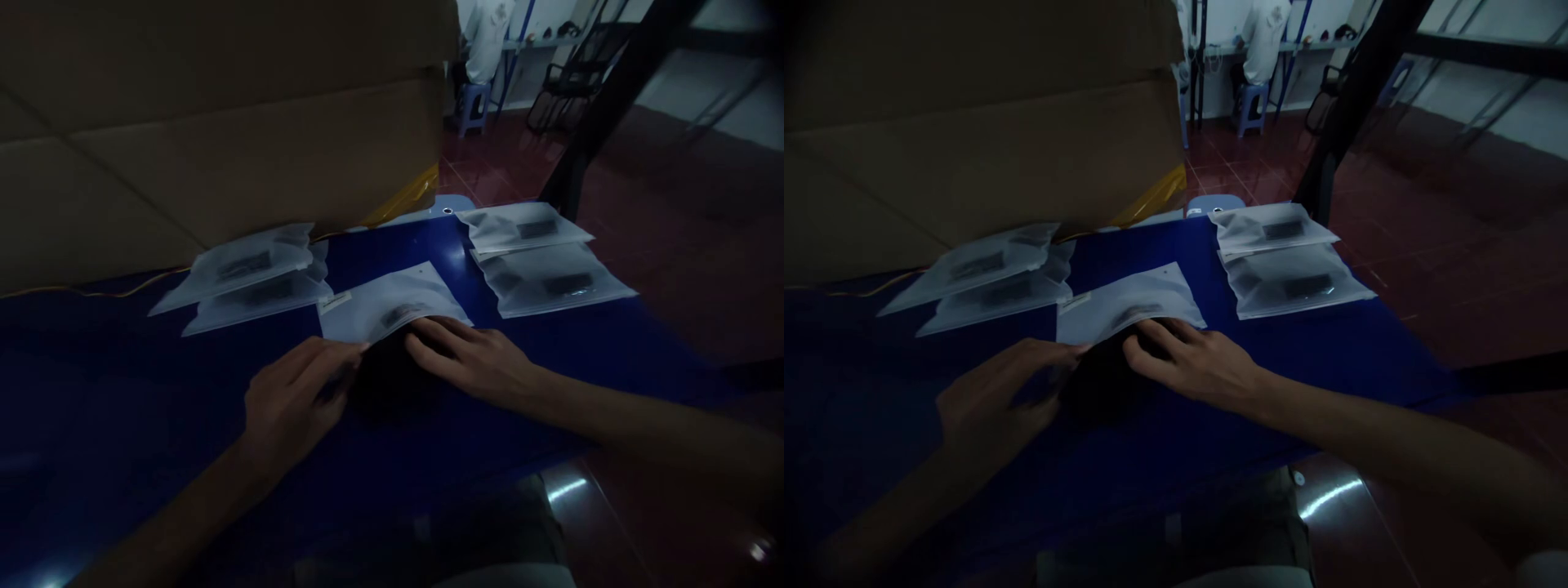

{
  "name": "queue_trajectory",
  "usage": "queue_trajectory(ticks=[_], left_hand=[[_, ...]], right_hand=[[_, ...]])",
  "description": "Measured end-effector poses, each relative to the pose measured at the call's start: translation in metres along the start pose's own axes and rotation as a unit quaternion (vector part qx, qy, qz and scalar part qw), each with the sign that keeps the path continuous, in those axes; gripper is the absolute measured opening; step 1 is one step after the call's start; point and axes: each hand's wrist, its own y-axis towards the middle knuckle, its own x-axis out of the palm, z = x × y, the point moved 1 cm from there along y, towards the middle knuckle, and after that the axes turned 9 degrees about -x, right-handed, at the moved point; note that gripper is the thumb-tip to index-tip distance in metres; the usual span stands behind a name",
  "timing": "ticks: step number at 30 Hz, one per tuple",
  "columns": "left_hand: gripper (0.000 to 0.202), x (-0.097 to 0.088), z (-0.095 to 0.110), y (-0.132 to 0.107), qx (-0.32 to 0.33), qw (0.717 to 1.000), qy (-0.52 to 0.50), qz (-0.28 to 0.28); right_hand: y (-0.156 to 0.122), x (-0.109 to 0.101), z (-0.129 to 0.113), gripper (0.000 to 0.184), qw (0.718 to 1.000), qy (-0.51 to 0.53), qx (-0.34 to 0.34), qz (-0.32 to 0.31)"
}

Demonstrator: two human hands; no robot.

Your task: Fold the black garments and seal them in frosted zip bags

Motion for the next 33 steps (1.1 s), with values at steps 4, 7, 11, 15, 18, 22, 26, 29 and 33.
queue_trajectory(ticks=[4,7,11,15,18,22,26,29,33], left_hand=[[0.016,0.003,0.002,0.0,0.014,1.0,-0.012,0.005],[0.018,0.004,0.006,-0.001,0.019,1.0,-0.006,-0.001],[0.015,0.001,0.005,-0.002,0.012,1.0,-0.001,-0.005],[0.01,0.003,-0.003,-0.003,0.0,0.999,-0.031,-0.017],[0.011,0.005,-0.006,-0.002,0.015,0.999,-0.032,-0.015],[0.012,0.005,0.002,-0.004,0.027,0.999,0.008,-0.018],[0.013,0.004,0.011,-0.005,0.076,0.997,0.004,-0.033],[0.013,0.003,0.012,-0.003,0.067,0.997,-0.013,-0.03],[0.015,0.001,0.008,0.001,0.055,0.998,0.005,-0.001]], right_hand=[[0.004,-0.004,-0.007,0.042,0.996,-0.074,0.022,0.04],[0.006,-0.004,-0.009,0.037,0.993,-0.107,0.037,0.044],[0.004,-0.001,-0.006,0.037,0.996,-0.074,-0.03,0.049],[0.002,0.002,-0.005,0.039,0.989,-0.012,-0.118,0.086],[0.006,0.003,-0.006,0.04,0.994,-0.021,-0.091,0.057],[0.008,0.002,-0.011,0.042,0.998,-0.066,0.0,0.007],[0.005,0.003,-0.012,0.043,0.996,-0.089,0.026,-0.008],[0.004,0.003,-0.01,0.041,0.999,-0.023,-0.002,0.033],[0.004,0.004,-0.008,0.026,0.991,0.074,-0.065,0.089]])
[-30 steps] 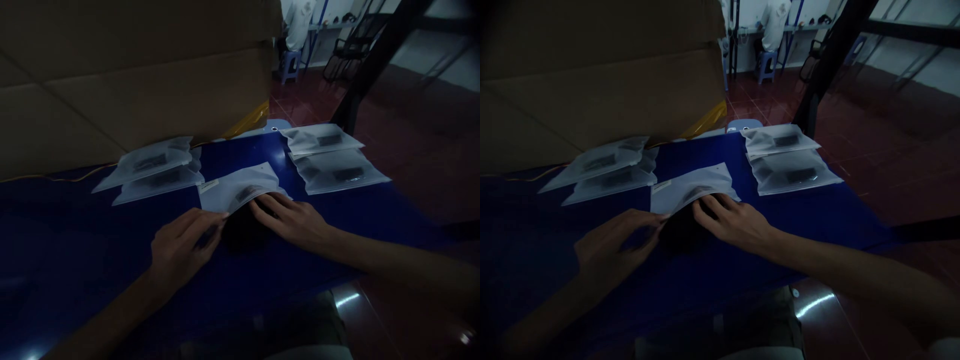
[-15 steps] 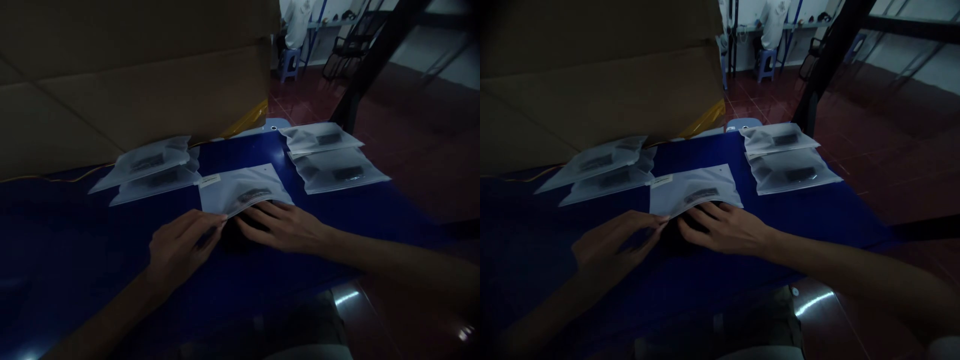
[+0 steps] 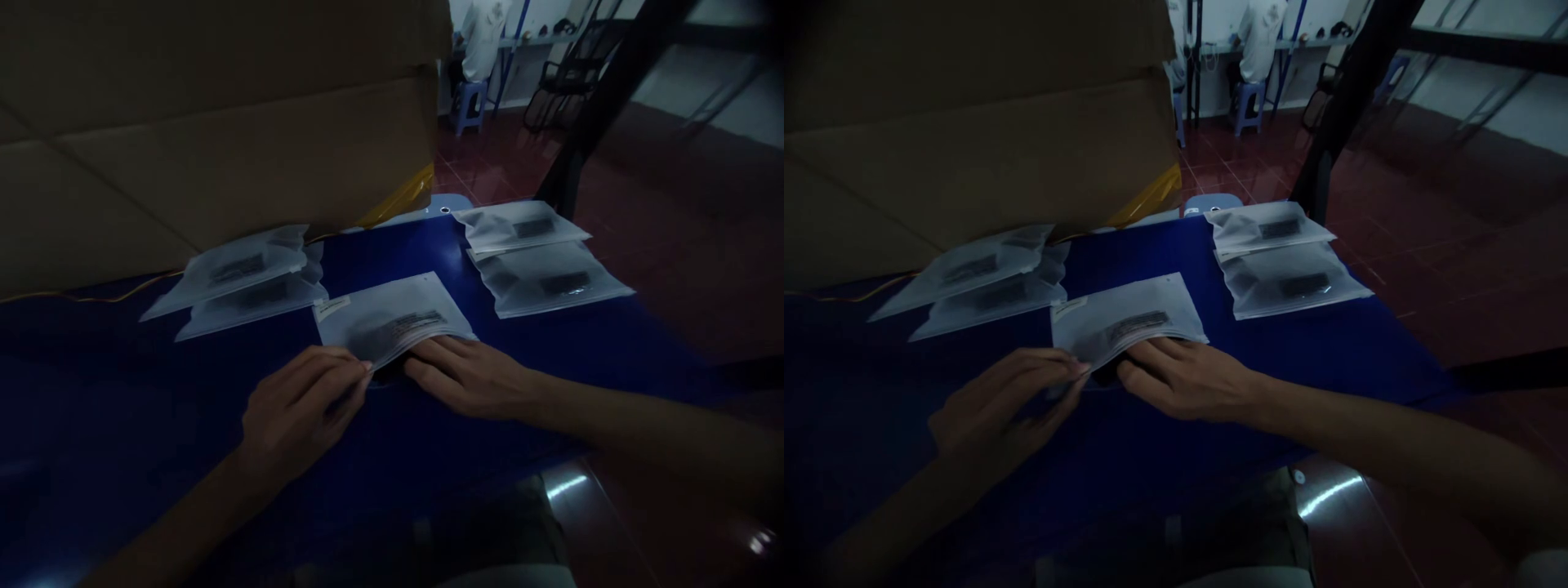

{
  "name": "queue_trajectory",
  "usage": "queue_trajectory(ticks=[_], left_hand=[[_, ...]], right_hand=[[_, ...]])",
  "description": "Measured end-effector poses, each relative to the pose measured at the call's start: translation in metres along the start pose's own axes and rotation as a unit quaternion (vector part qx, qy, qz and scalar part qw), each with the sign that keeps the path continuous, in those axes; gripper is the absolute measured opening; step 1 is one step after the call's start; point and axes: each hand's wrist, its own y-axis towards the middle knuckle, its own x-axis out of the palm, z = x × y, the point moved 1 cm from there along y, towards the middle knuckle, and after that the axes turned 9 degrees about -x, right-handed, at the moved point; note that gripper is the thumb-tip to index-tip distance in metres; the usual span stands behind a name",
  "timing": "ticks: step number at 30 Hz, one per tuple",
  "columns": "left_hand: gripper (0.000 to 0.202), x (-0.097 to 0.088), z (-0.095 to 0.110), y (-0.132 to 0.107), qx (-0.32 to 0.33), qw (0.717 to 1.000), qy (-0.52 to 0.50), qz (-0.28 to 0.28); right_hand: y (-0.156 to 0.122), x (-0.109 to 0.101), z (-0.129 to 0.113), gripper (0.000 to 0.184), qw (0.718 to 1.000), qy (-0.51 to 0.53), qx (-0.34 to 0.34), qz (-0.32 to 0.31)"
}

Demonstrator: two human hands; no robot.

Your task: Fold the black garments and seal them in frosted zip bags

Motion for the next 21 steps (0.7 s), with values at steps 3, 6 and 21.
queue_trajectory(ticks=[3,6,21], left_hand=[[0.014,0.0017,-0.0036,0.0008,0.01,1.0,0.011,-0.002],[0.013,0.0036,-0.0058,0.0012,0.039,0.999,0.018,-0.001],[0.018,-0.002,-0.011,0.0033,0.037,0.997,0.058,0.035]], right_hand=[[0.0002,0.0047,0.0012,0.025,1.0,0.009,0.013,-0.025],[0.0016,0.0091,0.0036,0.037,0.991,0.047,0.088,-0.087],[0.0038,0.0018,-0.003,0.049,0.991,-0.059,0.104,-0.052]])
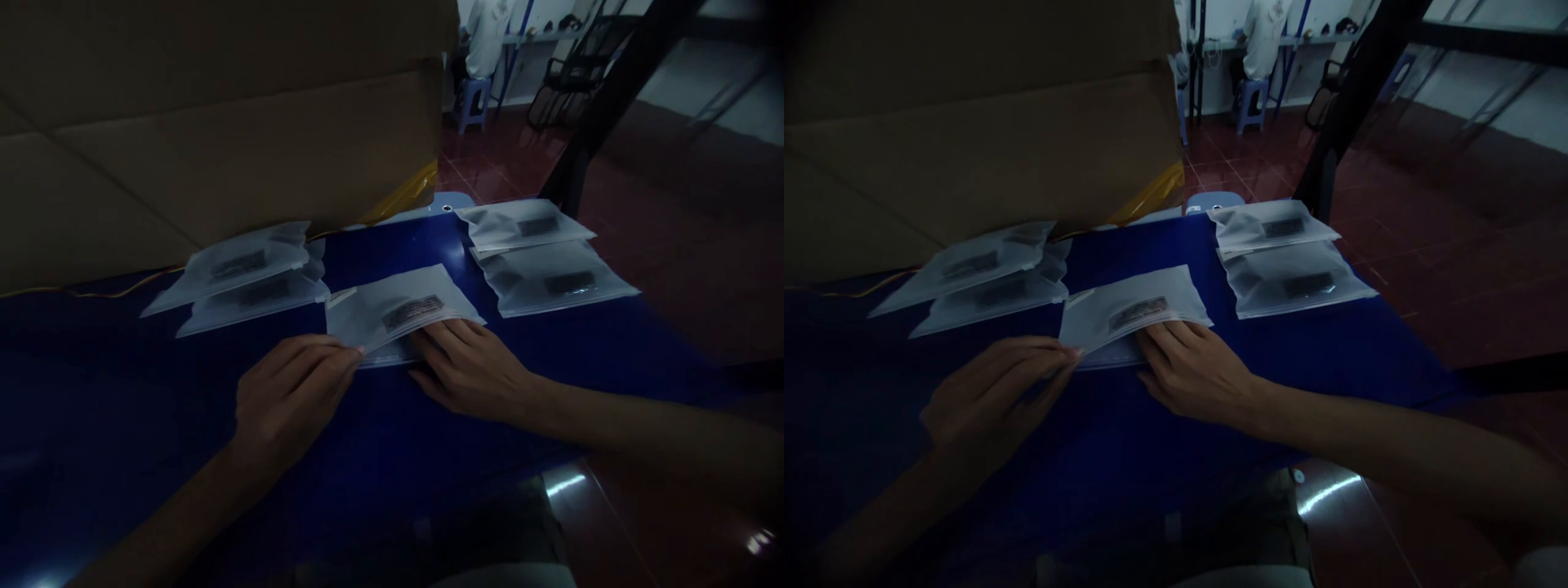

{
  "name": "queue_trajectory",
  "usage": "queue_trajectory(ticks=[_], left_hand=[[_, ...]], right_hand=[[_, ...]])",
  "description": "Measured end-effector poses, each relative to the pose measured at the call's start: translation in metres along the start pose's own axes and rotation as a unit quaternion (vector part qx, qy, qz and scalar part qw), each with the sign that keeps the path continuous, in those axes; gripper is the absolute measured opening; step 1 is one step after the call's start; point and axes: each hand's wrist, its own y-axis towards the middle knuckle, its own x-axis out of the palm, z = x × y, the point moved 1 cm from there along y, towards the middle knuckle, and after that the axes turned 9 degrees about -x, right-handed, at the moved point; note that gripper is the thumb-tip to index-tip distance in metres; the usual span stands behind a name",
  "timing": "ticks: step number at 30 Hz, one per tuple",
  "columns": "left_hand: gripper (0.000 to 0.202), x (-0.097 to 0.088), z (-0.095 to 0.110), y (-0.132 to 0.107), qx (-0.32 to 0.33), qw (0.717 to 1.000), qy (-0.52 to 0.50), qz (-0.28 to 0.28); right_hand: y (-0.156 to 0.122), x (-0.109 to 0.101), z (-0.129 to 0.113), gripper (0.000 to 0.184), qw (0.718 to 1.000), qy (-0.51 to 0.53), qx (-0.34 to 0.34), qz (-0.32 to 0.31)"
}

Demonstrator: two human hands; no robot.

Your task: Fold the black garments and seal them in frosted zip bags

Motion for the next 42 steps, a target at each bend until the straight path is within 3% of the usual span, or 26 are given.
queue_trajectory(ticks=[6,11,14,17,22,27,31,35,39,42], left_hand=[[0.026,0.008,-0.011,-0.002,0.064,0.994,-0.008,-0.084],[0.024,0.012,-0.018,-0.014,0.025,0.994,-0.016,-0.108],[0.029,0.01,-0.015,-0.019,0.009,0.992,-0.058,-0.11],[0.04,0.012,-0.01,-0.023,0.036,0.985,-0.12,-0.118],[0.058,0.017,-0.005,-0.027,0.089,0.978,-0.153,-0.11],[0.053,0.018,0.001,-0.027,0.124,0.973,-0.147,-0.127],[0.049,0.012,0.004,-0.021,0.137,0.974,-0.127,-0.127],[0.03,0.007,0.001,-0.012,0.138,0.978,-0.079,-0.135],[0.018,0.008,-0.01,-0.007,0.112,0.985,-0.006,-0.132],[0.026,0.009,-0.016,-0.005,0.108,0.982,0.054,-0.147]], right_hand=[[-0.003,-0.002,0.002,0.05,1.0,-0.001,0.018,0.002],[-0.005,-0.007,-0.003,0.045,0.997,-0.047,0.035,0.044],[-0.005,-0.01,-0.009,0.031,0.988,-0.068,-0.03,0.137],[-0.005,-0.012,-0.015,0.014,0.966,-0.054,-0.129,0.219],[-0.004,-0.01,-0.019,0.015,0.955,-0.048,-0.175,0.235],[-0.001,-0.01,-0.022,0.012,0.941,-0.02,-0.201,0.272],[0.001,-0.014,-0.024,0.017,0.943,-0.002,-0.211,0.258],[0.0,-0.014,-0.019,0.026,0.966,0.005,-0.178,0.188],[0.0,-0.011,-0.01,0.022,0.982,-0.057,-0.132,0.126],[0.001,-0.01,-0.004,0.02,0.987,-0.111,-0.088,0.074]])
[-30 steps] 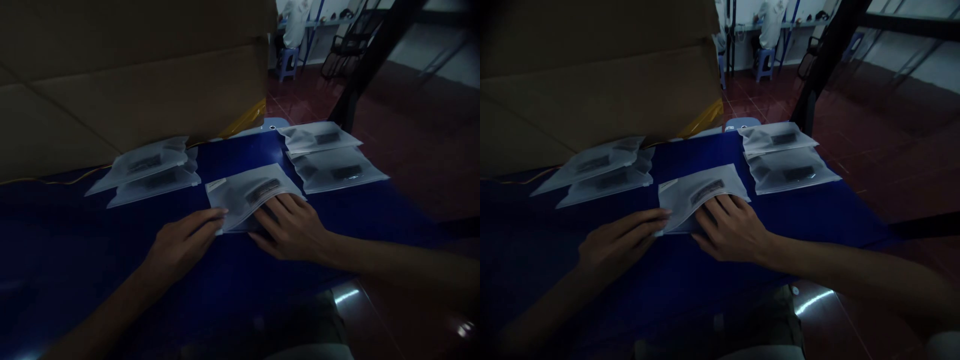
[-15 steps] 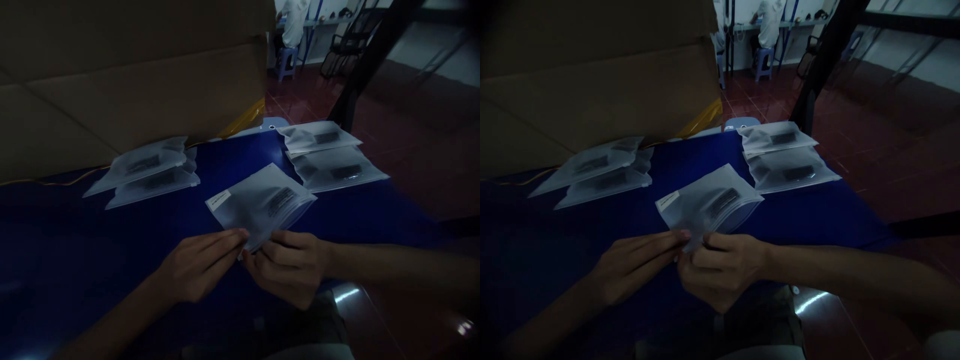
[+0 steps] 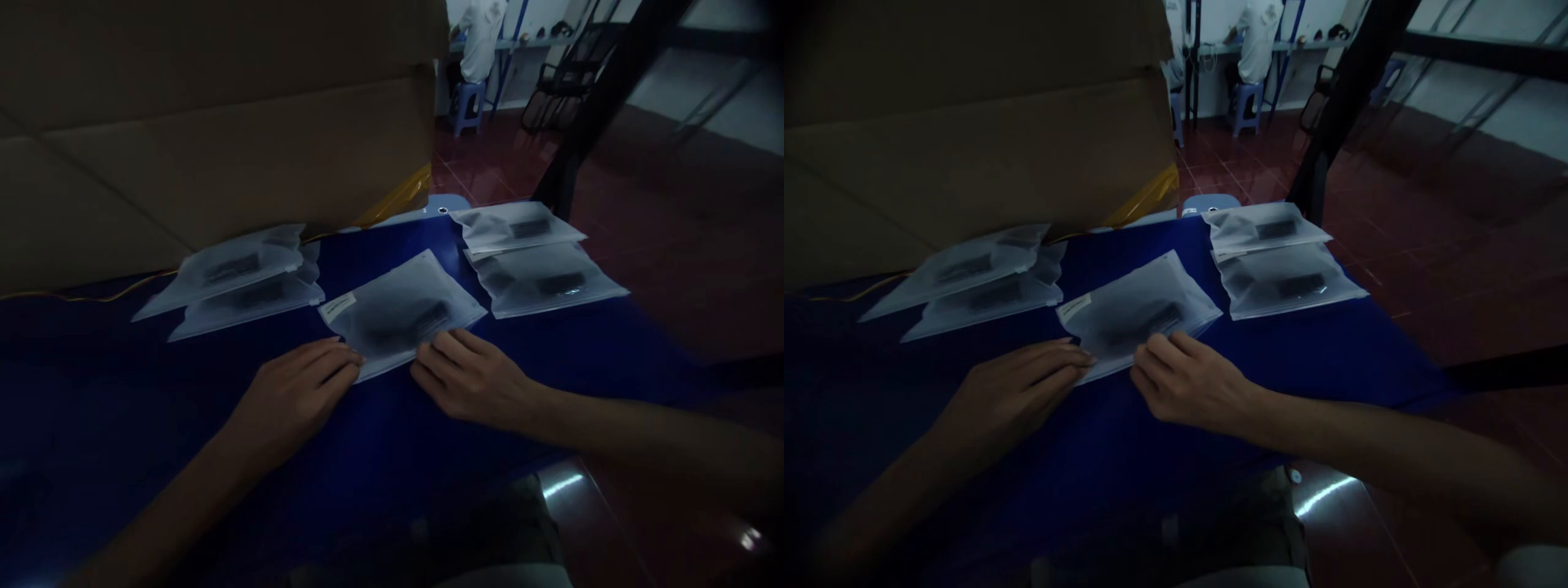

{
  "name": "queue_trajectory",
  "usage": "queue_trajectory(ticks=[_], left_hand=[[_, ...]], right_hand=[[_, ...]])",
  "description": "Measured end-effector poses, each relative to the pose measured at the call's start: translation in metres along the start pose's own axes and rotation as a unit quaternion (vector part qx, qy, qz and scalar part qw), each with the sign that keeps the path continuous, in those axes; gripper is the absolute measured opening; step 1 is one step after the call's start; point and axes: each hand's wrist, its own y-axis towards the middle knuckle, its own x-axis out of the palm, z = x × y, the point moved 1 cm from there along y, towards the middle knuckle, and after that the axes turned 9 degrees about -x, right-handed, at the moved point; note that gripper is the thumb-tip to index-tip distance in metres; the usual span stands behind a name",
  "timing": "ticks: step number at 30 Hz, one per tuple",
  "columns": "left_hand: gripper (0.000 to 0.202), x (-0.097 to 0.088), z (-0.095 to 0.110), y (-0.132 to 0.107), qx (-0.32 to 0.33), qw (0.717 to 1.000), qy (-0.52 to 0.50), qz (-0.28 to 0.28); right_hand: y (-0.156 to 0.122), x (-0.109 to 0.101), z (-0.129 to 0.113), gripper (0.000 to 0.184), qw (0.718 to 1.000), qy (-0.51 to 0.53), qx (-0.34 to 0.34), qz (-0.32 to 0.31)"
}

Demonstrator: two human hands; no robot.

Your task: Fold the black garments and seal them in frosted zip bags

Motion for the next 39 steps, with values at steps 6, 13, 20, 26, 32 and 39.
queue_trajectory(ticks=[6,13,20,26,32,39], left_hand=[[0.032,-0.005,-0.001,0.004,-0.023,0.998,0.052,-0.008],[0.029,-0.011,-0.004,0.002,-0.042,0.997,0.071,0.002],[0.023,-0.012,-0.008,0.002,-0.039,0.997,0.065,-0.018],[0.019,-0.014,-0.006,0.001,-0.047,0.996,-0.043,-0.054],[0.012,-0.016,-0.003,-0.005,-0.046,0.978,-0.154,-0.136],[0.048,-0.007,0.0,-0.003,-0.07,0.985,-0.126,-0.097]], right_hand=[[-0.007,0.0,0.015,0.024,0.983,-0.082,0.107,-0.124],[-0.017,0.004,0.023,0.03,0.961,-0.097,0.192,-0.174],[-0.018,0.003,0.025,0.027,0.961,-0.108,0.182,-0.179],[-0.017,0.003,0.029,0.017,0.98,-0.029,0.148,-0.13],[-0.018,-0.002,0.03,0.012,0.968,0.233,0.08,-0.052],[-0.014,-0.001,0.022,0.067,0.925,0.365,0.072,-0.075]])
